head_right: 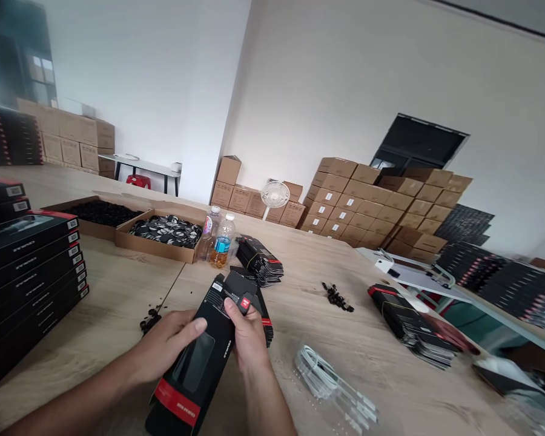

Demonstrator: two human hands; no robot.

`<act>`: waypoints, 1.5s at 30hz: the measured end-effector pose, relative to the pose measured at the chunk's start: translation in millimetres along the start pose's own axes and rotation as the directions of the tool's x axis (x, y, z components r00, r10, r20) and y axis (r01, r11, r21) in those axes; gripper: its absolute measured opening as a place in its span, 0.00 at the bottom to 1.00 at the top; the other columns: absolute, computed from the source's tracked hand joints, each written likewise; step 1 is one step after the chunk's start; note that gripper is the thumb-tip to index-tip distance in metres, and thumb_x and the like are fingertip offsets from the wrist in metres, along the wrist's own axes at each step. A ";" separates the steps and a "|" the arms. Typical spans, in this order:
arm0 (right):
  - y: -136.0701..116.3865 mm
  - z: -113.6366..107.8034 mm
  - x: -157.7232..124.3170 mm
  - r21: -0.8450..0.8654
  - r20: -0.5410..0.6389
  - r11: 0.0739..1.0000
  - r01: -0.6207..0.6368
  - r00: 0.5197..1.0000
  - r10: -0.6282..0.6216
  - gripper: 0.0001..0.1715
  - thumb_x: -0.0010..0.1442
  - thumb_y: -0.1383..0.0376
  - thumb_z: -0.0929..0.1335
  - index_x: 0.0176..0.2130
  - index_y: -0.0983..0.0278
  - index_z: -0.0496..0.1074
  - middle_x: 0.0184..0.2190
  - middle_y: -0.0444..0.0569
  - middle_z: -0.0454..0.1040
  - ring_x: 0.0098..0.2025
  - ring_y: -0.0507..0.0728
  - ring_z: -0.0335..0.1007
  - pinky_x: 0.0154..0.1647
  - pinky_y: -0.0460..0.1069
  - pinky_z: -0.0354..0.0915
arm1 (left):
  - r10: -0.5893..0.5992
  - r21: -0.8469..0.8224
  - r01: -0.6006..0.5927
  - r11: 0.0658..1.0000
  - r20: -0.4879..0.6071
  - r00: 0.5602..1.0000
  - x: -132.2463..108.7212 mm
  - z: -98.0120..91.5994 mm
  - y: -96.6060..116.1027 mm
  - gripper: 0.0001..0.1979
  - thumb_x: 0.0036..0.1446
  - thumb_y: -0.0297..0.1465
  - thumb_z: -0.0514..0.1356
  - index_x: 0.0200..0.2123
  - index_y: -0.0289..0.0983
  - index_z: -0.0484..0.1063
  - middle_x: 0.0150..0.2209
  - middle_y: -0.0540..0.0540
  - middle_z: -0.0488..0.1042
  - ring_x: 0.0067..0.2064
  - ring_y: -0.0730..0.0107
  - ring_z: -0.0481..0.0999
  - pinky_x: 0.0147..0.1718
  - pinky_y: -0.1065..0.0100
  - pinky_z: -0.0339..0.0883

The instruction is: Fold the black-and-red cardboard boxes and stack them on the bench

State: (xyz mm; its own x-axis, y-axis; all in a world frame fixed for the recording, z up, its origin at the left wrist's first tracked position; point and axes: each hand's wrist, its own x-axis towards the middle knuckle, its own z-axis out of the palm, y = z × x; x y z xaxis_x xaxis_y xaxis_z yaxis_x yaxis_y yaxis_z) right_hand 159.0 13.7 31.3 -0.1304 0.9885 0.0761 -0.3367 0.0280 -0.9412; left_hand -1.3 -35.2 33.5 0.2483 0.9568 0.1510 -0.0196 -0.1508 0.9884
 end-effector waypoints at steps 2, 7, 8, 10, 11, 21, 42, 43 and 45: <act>-1.1 2.1 1.2 -0.058 -0.012 0.998 0.019 1.000 -0.020 0.21 0.50 0.52 0.76 0.39 0.63 0.78 0.34 0.49 0.81 0.35 0.60 0.76 0.39 0.54 0.71 | 0.014 0.067 -0.014 0.998 -0.002 1.000 4.0 -2.4 -2.7 0.19 0.55 0.47 0.60 0.29 0.36 0.76 0.26 0.49 0.77 0.28 0.67 0.72 0.29 0.69 0.61; 10.9 21.6 -8.5 -0.116 0.133 0.992 0.048 0.991 -0.032 0.26 0.51 0.51 0.75 0.47 0.60 0.76 0.37 0.49 0.81 0.39 0.62 0.76 0.41 0.56 0.72 | -0.174 -0.323 0.112 0.940 -0.171 0.970 18.7 -16.4 -6.8 0.18 0.49 0.45 0.66 0.26 0.33 0.75 0.20 0.48 0.75 0.20 0.70 0.70 0.22 0.70 0.63; 13.9 25.7 -10.7 -0.104 0.160 0.994 0.034 0.987 -0.017 0.27 0.52 0.51 0.74 0.48 0.60 0.75 0.36 0.49 0.80 0.38 0.61 0.76 0.40 0.56 0.72 | -0.212 -0.379 0.119 0.918 -0.213 0.954 20.7 -20.8 -5.1 0.18 0.48 0.44 0.66 0.25 0.33 0.75 0.20 0.47 0.76 0.20 0.69 0.71 0.22 0.69 0.64; 18.7 30.1 -13.2 -0.096 0.221 0.995 -0.040 0.973 0.061 0.27 0.53 0.50 0.74 0.48 0.60 0.75 0.34 0.49 0.80 0.34 0.61 0.76 0.36 0.55 0.72 | -0.255 -0.424 0.127 0.897 -0.261 0.931 22.8 -29.5 -1.0 0.16 0.47 0.43 0.67 0.27 0.33 0.76 0.21 0.46 0.77 0.22 0.66 0.74 0.23 0.68 0.67; 20.5 30.1 -13.3 -0.105 0.251 0.992 -0.076 0.963 0.100 0.27 0.54 0.49 0.73 0.48 0.60 0.75 0.33 0.48 0.80 0.33 0.60 0.76 0.35 0.55 0.72 | -0.255 -0.405 0.129 0.905 -0.275 0.927 22.9 -33.1 0.7 0.16 0.47 0.42 0.67 0.28 0.33 0.76 0.22 0.45 0.78 0.23 0.65 0.75 0.24 0.67 0.68; 23.1 4.4 2.9 -0.286 0.002 0.953 0.098 0.995 -0.102 0.37 0.55 0.50 0.72 0.60 0.58 0.65 0.40 0.49 0.77 0.45 0.60 0.74 0.48 0.55 0.69 | -0.055 0.010 0.059 0.998 -0.251 0.966 17.8 -30.2 -15.7 0.43 0.49 0.42 0.68 0.65 0.40 0.57 0.24 0.56 0.70 0.21 0.73 0.70 0.19 0.73 0.59; 14.9 -9.5 10.6 -0.231 -0.027 0.972 0.045 0.998 -0.052 0.25 0.46 0.50 0.77 0.40 0.62 0.80 0.28 0.46 0.78 0.29 0.56 0.70 0.32 0.50 0.65 | 0.011 -0.047 -0.012 0.999 -0.023 1.000 13.9 -23.9 -4.4 0.14 0.60 0.43 0.57 0.40 0.38 0.71 0.30 0.51 0.70 0.30 0.72 0.66 0.30 0.71 0.59; 13.1 -11.1 11.1 -0.258 -0.020 0.964 0.068 0.997 -0.076 0.22 0.44 0.52 0.78 0.37 0.62 0.80 0.29 0.47 0.78 0.31 0.57 0.71 0.34 0.50 0.65 | 0.012 -0.024 -0.012 1.000 -0.017 1.000 13.7 -24.6 -5.7 0.14 0.60 0.42 0.56 0.40 0.38 0.71 0.30 0.51 0.70 0.30 0.72 0.66 0.30 0.71 0.59; 9.5 -12.3 10.6 -0.298 -0.015 0.948 0.109 0.993 -0.119 0.19 0.42 0.53 0.79 0.32 0.62 0.81 0.30 0.47 0.79 0.33 0.57 0.72 0.38 0.50 0.65 | 0.011 0.009 -0.011 1.000 -0.007 1.000 13.5 -26.0 -8.1 0.13 0.61 0.42 0.56 0.41 0.38 0.71 0.30 0.52 0.69 0.30 0.72 0.65 0.30 0.71 0.58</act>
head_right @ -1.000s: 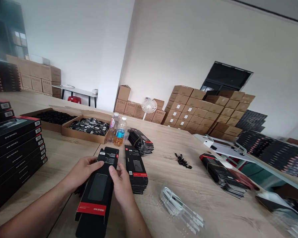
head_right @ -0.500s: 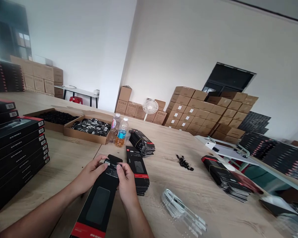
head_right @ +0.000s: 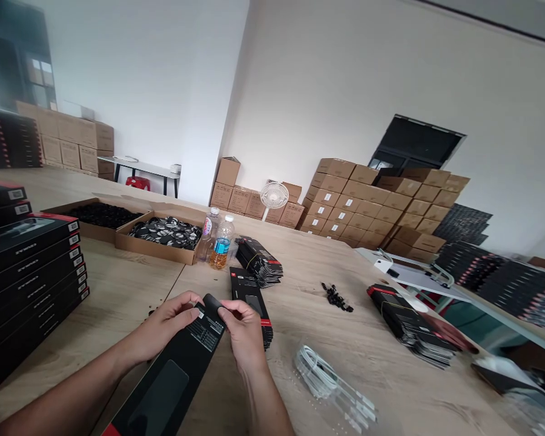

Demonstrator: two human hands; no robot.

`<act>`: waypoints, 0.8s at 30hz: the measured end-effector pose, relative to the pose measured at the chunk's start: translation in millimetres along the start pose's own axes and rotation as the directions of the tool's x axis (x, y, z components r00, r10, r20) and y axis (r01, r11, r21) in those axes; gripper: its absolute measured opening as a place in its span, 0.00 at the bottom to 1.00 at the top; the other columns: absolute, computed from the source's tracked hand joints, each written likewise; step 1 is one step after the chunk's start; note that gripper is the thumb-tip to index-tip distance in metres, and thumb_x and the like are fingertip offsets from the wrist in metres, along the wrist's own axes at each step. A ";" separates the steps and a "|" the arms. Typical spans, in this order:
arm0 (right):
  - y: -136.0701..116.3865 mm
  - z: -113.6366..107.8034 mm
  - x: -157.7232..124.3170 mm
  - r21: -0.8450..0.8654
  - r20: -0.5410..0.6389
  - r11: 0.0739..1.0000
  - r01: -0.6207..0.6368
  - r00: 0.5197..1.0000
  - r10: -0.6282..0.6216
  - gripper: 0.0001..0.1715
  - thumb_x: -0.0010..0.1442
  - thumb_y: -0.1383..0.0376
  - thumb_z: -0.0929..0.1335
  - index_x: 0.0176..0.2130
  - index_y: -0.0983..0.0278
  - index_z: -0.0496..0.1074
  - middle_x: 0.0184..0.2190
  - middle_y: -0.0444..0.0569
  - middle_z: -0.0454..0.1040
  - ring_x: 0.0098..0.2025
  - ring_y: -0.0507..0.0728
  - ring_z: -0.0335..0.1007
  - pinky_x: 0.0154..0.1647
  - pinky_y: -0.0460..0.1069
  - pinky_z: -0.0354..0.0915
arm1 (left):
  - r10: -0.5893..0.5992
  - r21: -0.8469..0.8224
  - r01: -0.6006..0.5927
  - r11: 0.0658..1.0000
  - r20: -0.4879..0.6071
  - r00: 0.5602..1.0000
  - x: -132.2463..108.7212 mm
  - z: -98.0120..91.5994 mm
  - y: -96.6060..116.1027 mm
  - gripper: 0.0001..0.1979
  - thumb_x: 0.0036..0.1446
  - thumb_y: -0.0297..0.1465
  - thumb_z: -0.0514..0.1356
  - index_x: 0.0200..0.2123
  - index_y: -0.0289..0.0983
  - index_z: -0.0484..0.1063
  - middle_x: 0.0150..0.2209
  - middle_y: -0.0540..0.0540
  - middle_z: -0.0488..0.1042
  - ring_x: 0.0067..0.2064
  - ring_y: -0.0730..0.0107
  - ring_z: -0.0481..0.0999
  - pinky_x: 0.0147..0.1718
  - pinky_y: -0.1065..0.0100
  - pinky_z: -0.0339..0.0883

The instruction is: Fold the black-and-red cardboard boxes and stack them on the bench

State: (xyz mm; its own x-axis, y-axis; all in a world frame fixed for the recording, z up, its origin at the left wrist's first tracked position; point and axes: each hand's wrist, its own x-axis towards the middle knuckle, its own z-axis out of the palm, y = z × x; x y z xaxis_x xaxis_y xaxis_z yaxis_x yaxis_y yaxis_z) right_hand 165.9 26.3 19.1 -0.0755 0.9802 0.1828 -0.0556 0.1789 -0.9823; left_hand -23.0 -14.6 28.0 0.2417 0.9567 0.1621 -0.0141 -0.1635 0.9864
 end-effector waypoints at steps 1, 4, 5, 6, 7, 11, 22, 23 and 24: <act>-1.8 -0.4 -0.6 -0.008 0.007 1.000 0.007 1.000 -0.007 0.18 0.42 0.54 0.79 0.31 0.62 0.80 0.30 0.47 0.79 0.33 0.56 0.71 0.38 0.50 0.64 | 0.002 0.011 -0.002 1.000 0.003 1.000 -0.3 -0.6 -0.7 0.13 0.61 0.41 0.55 0.40 0.38 0.71 0.30 0.52 0.69 0.31 0.72 0.65 0.31 0.71 0.58; -6.8 0.5 -3.8 0.095 0.055 0.991 -0.094 0.995 0.089 0.19 0.43 0.52 0.78 0.26 0.63 0.78 0.25 0.44 0.76 0.29 0.53 0.68 0.34 0.48 0.62 | 0.019 0.034 -0.019 0.999 0.028 0.999 -2.2 0.0 0.0 0.12 0.62 0.40 0.55 0.40 0.38 0.71 0.30 0.52 0.69 0.32 0.72 0.65 0.32 0.70 0.59; -8.1 1.1 -5.0 0.161 0.070 0.974 -0.159 0.986 0.150 0.20 0.44 0.51 0.78 0.24 0.64 0.76 0.23 0.43 0.74 0.27 0.52 0.66 0.31 0.47 0.61 | 0.031 0.047 -0.033 0.998 0.050 0.998 -3.2 1.2 1.1 0.12 0.62 0.40 0.55 0.40 0.38 0.70 0.30 0.52 0.69 0.32 0.71 0.66 0.32 0.70 0.59; -9.1 1.6 -6.2 0.223 0.092 0.948 -0.229 0.973 0.213 0.21 0.44 0.50 0.78 0.22 0.64 0.74 0.21 0.42 0.72 0.25 0.51 0.64 0.29 0.46 0.60 | 0.045 0.062 -0.049 0.997 0.075 0.996 -4.3 2.9 2.3 0.12 0.62 0.40 0.55 0.40 0.38 0.71 0.31 0.52 0.69 0.32 0.71 0.66 0.33 0.70 0.59; -9.9 2.2 -7.3 0.266 0.122 0.919 -0.292 0.956 0.268 0.22 0.44 0.50 0.78 0.22 0.64 0.72 0.20 0.41 0.70 0.24 0.50 0.63 0.27 0.45 0.58 | 0.059 0.077 -0.066 0.995 0.097 0.994 -5.4 4.8 3.5 0.12 0.62 0.40 0.55 0.40 0.38 0.71 0.31 0.52 0.69 0.33 0.71 0.66 0.33 0.70 0.59; -10.9 2.1 -9.6 0.256 0.228 0.887 -0.384 0.916 0.331 0.21 0.42 0.54 0.80 0.27 0.65 0.73 0.22 0.40 0.71 0.25 0.49 0.62 0.27 0.44 0.58 | 0.099 0.105 -0.110 0.988 0.104 0.990 -8.3 11.5 5.6 0.11 0.63 0.39 0.53 0.40 0.38 0.70 0.31 0.52 0.68 0.34 0.70 0.66 0.35 0.69 0.59; -11.5 -13.1 -5.6 -0.101 0.238 0.987 -0.125 0.960 0.146 0.23 0.45 0.50 0.77 0.24 0.66 0.72 0.19 0.40 0.68 0.24 0.49 0.57 0.26 0.45 0.53 | 0.019 0.086 -0.029 0.996 0.118 0.993 -13.0 11.1 -3.4 0.15 0.64 0.39 0.53 0.52 0.42 0.59 0.33 0.53 0.67 0.32 0.72 0.65 0.31 0.70 0.58; -12.9 -12.6 -6.0 -0.118 0.238 0.988 -0.102 0.963 0.127 0.23 0.46 0.50 0.77 0.23 0.66 0.72 0.19 0.40 0.67 0.24 0.49 0.57 0.26 0.45 0.53 | 0.018 0.084 -0.028 0.996 0.114 0.993 -13.0 10.9 -4.4 0.16 0.64 0.39 0.53 0.52 0.42 0.59 0.33 0.53 0.67 0.32 0.72 0.65 0.32 0.70 0.58; -14.5 -11.8 -6.6 -0.129 0.246 0.989 -0.078 0.963 0.108 0.23 0.46 0.50 0.77 0.23 0.66 0.72 0.19 0.40 0.67 0.24 0.49 0.57 0.26 0.45 0.53 | 0.017 0.083 -0.026 0.996 0.108 0.994 -13.1 10.6 -5.2 0.16 0.64 0.39 0.53 0.53 0.42 0.59 0.33 0.53 0.67 0.32 0.72 0.65 0.32 0.70 0.58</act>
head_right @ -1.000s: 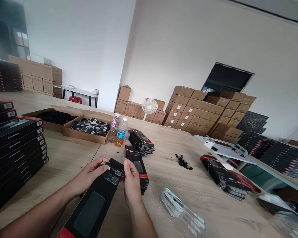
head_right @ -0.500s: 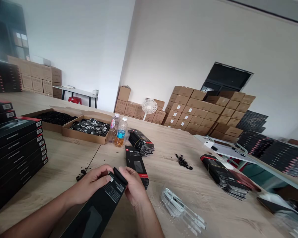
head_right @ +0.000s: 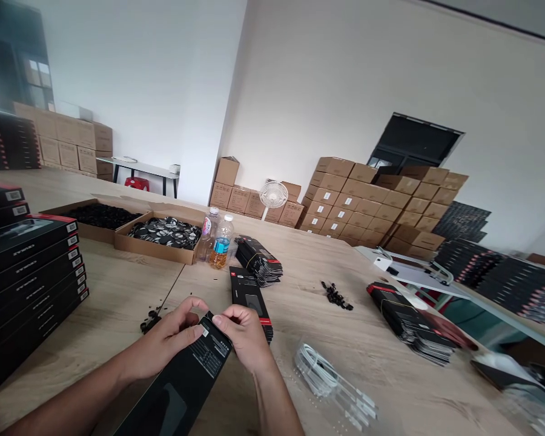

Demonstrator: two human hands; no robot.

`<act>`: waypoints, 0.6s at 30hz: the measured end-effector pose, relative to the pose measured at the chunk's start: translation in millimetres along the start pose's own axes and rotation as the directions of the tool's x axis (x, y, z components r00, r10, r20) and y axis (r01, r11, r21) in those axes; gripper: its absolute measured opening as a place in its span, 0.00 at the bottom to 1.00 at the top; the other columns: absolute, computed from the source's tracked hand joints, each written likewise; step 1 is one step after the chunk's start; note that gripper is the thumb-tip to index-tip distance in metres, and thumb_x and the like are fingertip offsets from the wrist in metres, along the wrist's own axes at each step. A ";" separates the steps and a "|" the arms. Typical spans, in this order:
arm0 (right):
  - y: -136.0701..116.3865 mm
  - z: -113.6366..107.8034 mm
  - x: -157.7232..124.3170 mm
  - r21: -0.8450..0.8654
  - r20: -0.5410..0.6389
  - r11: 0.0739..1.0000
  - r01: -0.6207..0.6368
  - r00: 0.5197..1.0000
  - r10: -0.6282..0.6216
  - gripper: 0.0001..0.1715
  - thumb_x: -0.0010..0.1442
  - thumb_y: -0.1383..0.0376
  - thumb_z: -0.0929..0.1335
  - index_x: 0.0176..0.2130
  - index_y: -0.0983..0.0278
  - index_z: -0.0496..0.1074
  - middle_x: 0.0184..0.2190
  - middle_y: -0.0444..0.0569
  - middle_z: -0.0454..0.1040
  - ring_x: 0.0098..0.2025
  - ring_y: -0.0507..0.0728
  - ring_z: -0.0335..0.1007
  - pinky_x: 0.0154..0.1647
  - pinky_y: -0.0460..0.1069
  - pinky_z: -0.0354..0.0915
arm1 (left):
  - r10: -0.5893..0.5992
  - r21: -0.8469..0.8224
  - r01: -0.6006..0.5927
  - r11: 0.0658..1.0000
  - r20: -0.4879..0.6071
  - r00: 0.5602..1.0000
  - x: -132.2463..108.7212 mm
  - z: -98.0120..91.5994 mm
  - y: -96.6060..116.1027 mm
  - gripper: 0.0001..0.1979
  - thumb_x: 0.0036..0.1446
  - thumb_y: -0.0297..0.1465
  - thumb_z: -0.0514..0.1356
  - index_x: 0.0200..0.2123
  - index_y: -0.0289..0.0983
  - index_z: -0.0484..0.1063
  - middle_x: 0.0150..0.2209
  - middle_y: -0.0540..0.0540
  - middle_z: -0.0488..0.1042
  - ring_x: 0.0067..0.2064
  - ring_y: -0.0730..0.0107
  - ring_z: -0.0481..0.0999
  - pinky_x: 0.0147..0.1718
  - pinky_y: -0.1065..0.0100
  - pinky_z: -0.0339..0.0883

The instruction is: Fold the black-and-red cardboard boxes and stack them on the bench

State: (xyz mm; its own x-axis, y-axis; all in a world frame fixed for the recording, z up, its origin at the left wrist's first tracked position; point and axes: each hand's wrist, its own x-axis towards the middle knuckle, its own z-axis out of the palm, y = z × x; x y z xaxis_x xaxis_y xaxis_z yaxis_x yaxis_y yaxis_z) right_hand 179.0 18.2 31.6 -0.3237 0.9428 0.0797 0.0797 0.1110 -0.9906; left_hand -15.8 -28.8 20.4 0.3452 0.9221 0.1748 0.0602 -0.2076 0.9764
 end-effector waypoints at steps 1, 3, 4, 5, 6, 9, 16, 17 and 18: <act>-1.6 0.9 -0.5 -0.012 0.011 1.000 0.019 1.000 -0.019 0.23 0.46 0.50 0.77 0.23 0.66 0.72 0.19 0.40 0.67 0.24 0.49 0.57 0.26 0.45 0.53 | -0.001 -0.002 0.001 1.000 -0.005 1.000 -0.2 -0.2 -0.5 0.16 0.64 0.39 0.53 0.53 0.42 0.60 0.33 0.53 0.67 0.32 0.72 0.65 0.32 0.70 0.58; -4.6 2.9 -1.3 -0.023 0.042 0.999 0.049 0.998 -0.048 0.23 0.48 0.50 0.76 0.23 0.65 0.72 0.20 0.40 0.67 0.24 0.49 0.57 0.27 0.46 0.54 | 0.005 -0.013 -0.005 1.000 -0.008 1.000 -0.7 -0.4 -0.6 0.16 0.64 0.40 0.54 0.52 0.42 0.61 0.32 0.53 0.65 0.32 0.73 0.63 0.31 0.70 0.57; -5.8 3.6 -1.5 -0.023 0.058 0.998 0.061 0.997 -0.059 0.22 0.49 0.50 0.76 0.23 0.65 0.72 0.21 0.41 0.68 0.25 0.49 0.58 0.27 0.46 0.54 | 0.014 -0.022 -0.014 1.000 -0.010 1.000 -0.9 -0.3 -0.1 0.16 0.63 0.40 0.54 0.51 0.41 0.62 0.31 0.54 0.64 0.32 0.73 0.63 0.31 0.70 0.57; -6.9 4.1 -1.7 -0.024 0.071 0.997 0.073 0.995 -0.071 0.22 0.50 0.50 0.75 0.22 0.65 0.72 0.21 0.41 0.68 0.25 0.50 0.58 0.28 0.46 0.55 | 0.026 -0.032 -0.027 0.999 -0.011 1.000 -1.0 -0.1 0.6 0.15 0.63 0.40 0.55 0.50 0.41 0.64 0.30 0.54 0.63 0.31 0.73 0.62 0.31 0.71 0.56; -7.8 4.2 -2.0 -0.028 0.079 0.996 0.086 0.993 -0.084 0.23 0.52 0.50 0.74 0.22 0.65 0.72 0.21 0.41 0.68 0.25 0.50 0.59 0.28 0.46 0.55 | 0.042 -0.046 -0.043 0.998 -0.016 0.999 -0.8 0.2 1.5 0.14 0.63 0.40 0.55 0.48 0.40 0.65 0.29 0.55 0.62 0.31 0.74 0.61 0.30 0.71 0.56; -10.7 2.3 -4.9 -0.033 0.110 0.994 0.104 0.989 -0.099 0.22 0.56 0.48 0.71 0.27 0.65 0.76 0.26 0.44 0.73 0.30 0.52 0.64 0.31 0.47 0.59 | 0.090 -0.124 -0.096 0.988 -0.053 0.994 1.5 1.2 3.8 0.12 0.63 0.40 0.56 0.43 0.39 0.68 0.29 0.54 0.62 0.31 0.74 0.61 0.31 0.71 0.56; -15.6 -4.8 -18.6 0.127 0.309 0.987 -0.095 0.950 0.052 0.30 0.57 0.49 0.71 0.57 0.55 0.71 0.48 0.51 0.76 0.44 0.61 0.72 0.37 0.52 0.70 | 0.113 -0.194 -0.166 0.967 -0.261 0.959 9.5 2.2 -4.6 0.13 0.61 0.41 0.57 0.42 0.38 0.70 0.28 0.54 0.64 0.30 0.74 0.62 0.30 0.72 0.58; -14.5 -3.2 -20.1 0.129 0.297 0.987 -0.094 0.954 0.052 0.30 0.57 0.50 0.72 0.57 0.55 0.71 0.49 0.51 0.75 0.46 0.61 0.72 0.38 0.53 0.70 | 0.111 -0.181 -0.165 0.970 -0.276 0.955 10.1 3.4 -6.6 0.13 0.61 0.41 0.57 0.42 0.38 0.70 0.28 0.54 0.63 0.30 0.74 0.62 0.30 0.72 0.58; -12.6 -0.4 -21.8 0.133 0.268 0.987 -0.089 0.962 0.050 0.30 0.57 0.51 0.72 0.57 0.54 0.70 0.49 0.50 0.75 0.47 0.61 0.72 0.40 0.53 0.70 | 0.106 -0.167 -0.159 0.973 -0.288 0.952 10.3 5.1 -8.3 0.13 0.61 0.41 0.57 0.42 0.38 0.70 0.28 0.54 0.63 0.30 0.73 0.62 0.30 0.72 0.59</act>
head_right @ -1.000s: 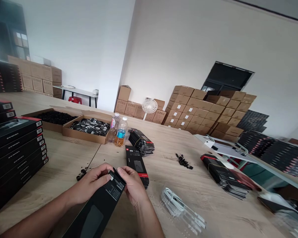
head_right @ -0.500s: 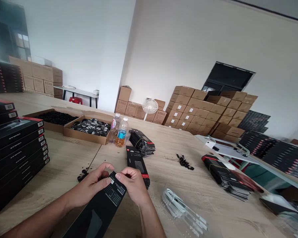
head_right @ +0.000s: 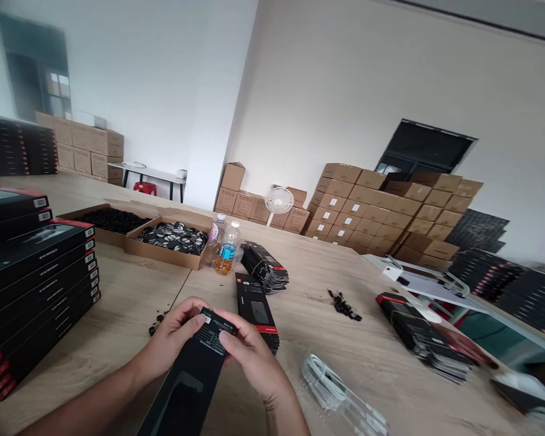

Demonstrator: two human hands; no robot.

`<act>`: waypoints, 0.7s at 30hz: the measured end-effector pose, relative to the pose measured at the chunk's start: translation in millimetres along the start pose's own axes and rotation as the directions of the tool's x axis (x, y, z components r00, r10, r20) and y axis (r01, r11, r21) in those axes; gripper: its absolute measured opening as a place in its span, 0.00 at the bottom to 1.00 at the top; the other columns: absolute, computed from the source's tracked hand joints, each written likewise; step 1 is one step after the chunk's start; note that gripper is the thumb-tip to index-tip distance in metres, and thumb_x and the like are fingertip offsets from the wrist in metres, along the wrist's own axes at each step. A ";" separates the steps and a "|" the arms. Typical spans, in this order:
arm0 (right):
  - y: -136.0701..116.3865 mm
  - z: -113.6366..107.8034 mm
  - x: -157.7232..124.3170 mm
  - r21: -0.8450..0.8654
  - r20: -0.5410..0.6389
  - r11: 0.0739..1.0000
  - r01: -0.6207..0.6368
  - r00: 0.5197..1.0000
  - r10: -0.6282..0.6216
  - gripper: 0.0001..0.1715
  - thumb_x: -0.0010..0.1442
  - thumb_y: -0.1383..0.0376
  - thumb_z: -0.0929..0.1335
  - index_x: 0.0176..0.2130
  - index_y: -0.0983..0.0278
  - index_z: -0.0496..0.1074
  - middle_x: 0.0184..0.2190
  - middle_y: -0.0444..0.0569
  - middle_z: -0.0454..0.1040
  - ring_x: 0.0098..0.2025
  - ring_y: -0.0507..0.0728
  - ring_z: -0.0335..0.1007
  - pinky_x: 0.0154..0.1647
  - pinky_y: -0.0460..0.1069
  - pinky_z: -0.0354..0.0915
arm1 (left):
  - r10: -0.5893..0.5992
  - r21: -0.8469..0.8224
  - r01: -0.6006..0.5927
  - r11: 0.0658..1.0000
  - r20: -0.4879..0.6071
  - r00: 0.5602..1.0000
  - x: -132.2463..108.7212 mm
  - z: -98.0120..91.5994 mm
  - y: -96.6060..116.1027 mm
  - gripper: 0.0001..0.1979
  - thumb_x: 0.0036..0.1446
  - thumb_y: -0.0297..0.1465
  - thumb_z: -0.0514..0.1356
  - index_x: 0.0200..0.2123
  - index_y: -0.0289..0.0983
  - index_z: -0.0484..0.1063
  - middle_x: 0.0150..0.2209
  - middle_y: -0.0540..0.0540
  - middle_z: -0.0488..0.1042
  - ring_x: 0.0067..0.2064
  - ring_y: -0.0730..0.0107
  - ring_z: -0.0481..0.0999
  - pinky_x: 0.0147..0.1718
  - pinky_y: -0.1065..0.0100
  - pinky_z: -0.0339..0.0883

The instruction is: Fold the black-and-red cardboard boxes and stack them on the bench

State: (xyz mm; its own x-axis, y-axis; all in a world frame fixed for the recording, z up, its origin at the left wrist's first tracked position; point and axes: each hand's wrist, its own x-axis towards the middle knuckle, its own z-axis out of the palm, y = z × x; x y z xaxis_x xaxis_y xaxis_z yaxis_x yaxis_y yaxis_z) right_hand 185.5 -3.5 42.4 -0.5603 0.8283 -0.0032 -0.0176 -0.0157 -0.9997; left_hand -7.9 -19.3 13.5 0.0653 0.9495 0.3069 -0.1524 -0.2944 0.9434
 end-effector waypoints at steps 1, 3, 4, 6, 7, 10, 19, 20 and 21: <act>3.2 3.5 -0.8 0.005 -0.040 1.000 0.008 0.999 -0.008 0.30 0.57 0.50 0.72 0.57 0.54 0.70 0.49 0.50 0.75 0.47 0.61 0.72 0.42 0.53 0.70 | -0.004 0.017 0.004 1.000 -0.016 1.000 -0.7 1.8 -1.6 0.14 0.61 0.42 0.57 0.42 0.39 0.70 0.28 0.54 0.64 0.30 0.73 0.63 0.30 0.71 0.59; 11.0 11.2 -3.6 0.024 -0.145 0.999 0.045 0.989 -0.041 0.31 0.58 0.49 0.71 0.58 0.53 0.68 0.50 0.48 0.75 0.48 0.60 0.72 0.45 0.54 0.69 | -0.020 0.049 0.023 0.999 -0.042 0.999 -2.6 6.1 -3.5 0.15 0.60 0.43 0.58 0.42 0.39 0.70 0.28 0.54 0.65 0.31 0.72 0.64 0.30 0.71 0.60; 14.9 14.2 -5.9 0.028 -0.205 0.997 0.074 0.977 -0.067 0.32 0.58 0.48 0.70 0.59 0.52 0.67 0.50 0.48 0.75 0.49 0.60 0.72 0.47 0.54 0.68 | -0.033 0.059 0.036 0.998 -0.045 0.998 -3.6 8.2 -3.9 0.15 0.59 0.44 0.58 0.42 0.39 0.70 0.28 0.54 0.65 0.31 0.71 0.65 0.30 0.71 0.61; 20.1 15.1 -14.3 -0.009 -0.332 0.991 0.134 0.935 -0.129 0.32 0.57 0.47 0.70 0.58 0.53 0.68 0.50 0.48 0.75 0.50 0.60 0.71 0.51 0.55 0.67 | -0.085 0.068 0.086 0.994 -0.023 0.996 -5.2 11.4 -4.1 0.16 0.59 0.46 0.57 0.40 0.39 0.68 0.28 0.54 0.66 0.29 0.71 0.66 0.28 0.71 0.62; 20.4 12.2 -21.0 -0.055 -0.392 0.987 0.152 0.906 -0.161 0.31 0.56 0.47 0.71 0.56 0.54 0.70 0.49 0.49 0.75 0.50 0.60 0.71 0.52 0.56 0.66 | -0.118 0.070 0.118 0.991 -0.003 0.993 -5.9 12.1 -4.2 0.16 0.59 0.47 0.57 0.38 0.40 0.66 0.28 0.54 0.66 0.27 0.72 0.67 0.26 0.70 0.62; 8.3 -13.4 -52.9 -0.258 -0.531 0.960 0.109 0.814 -0.235 0.26 0.53 0.47 0.73 0.46 0.59 0.77 0.44 0.51 0.78 0.46 0.62 0.72 0.50 0.57 0.66 | -0.204 0.147 0.193 0.970 0.066 0.977 -7.7 10.9 -5.6 0.16 0.59 0.48 0.55 0.36 0.41 0.62 0.28 0.55 0.67 0.25 0.70 0.69 0.23 0.69 0.64; -48.3 -147.8 -172.9 -0.690 -0.568 0.546 -0.475 0.823 -0.001 0.56 0.35 0.51 0.79 0.61 0.60 0.66 0.63 0.62 0.63 0.64 0.72 0.58 0.61 0.63 0.57 | -0.043 0.638 -0.335 0.694 0.501 0.864 -19.3 6.2 10.5 0.39 0.42 0.17 0.51 0.58 0.48 0.65 0.67 0.48 0.59 0.67 0.56 0.56 0.64 0.49 0.50; -45.9 -154.7 -180.4 -0.678 -0.573 0.529 -0.511 0.817 0.056 0.56 0.34 0.52 0.79 0.61 0.60 0.66 0.62 0.62 0.65 0.63 0.72 0.59 0.60 0.63 0.57 | -0.082 0.612 -0.389 0.689 0.598 0.797 -21.4 8.0 14.7 0.44 0.40 0.16 0.51 0.62 0.52 0.61 0.69 0.51 0.54 0.69 0.55 0.50 0.66 0.47 0.44; -42.5 -158.9 -186.1 -0.662 -0.576 0.534 -0.526 0.813 0.085 0.54 0.35 0.53 0.79 0.60 0.61 0.68 0.60 0.63 0.67 0.61 0.72 0.62 0.59 0.62 0.59 | -0.125 0.596 -0.425 0.681 0.666 0.735 -23.3 10.4 18.6 0.48 0.38 0.16 0.52 0.63 0.54 0.59 0.70 0.52 0.53 0.70 0.53 0.48 0.66 0.44 0.41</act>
State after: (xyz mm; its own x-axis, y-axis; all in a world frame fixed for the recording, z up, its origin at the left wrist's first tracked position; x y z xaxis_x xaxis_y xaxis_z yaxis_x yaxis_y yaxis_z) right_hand 422.1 -68.0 81.8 0.0204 0.9946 -0.1014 0.8335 -0.0729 -0.5476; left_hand -2.0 -48.0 25.2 0.7239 0.6627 0.1916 0.4564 -0.6684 0.5874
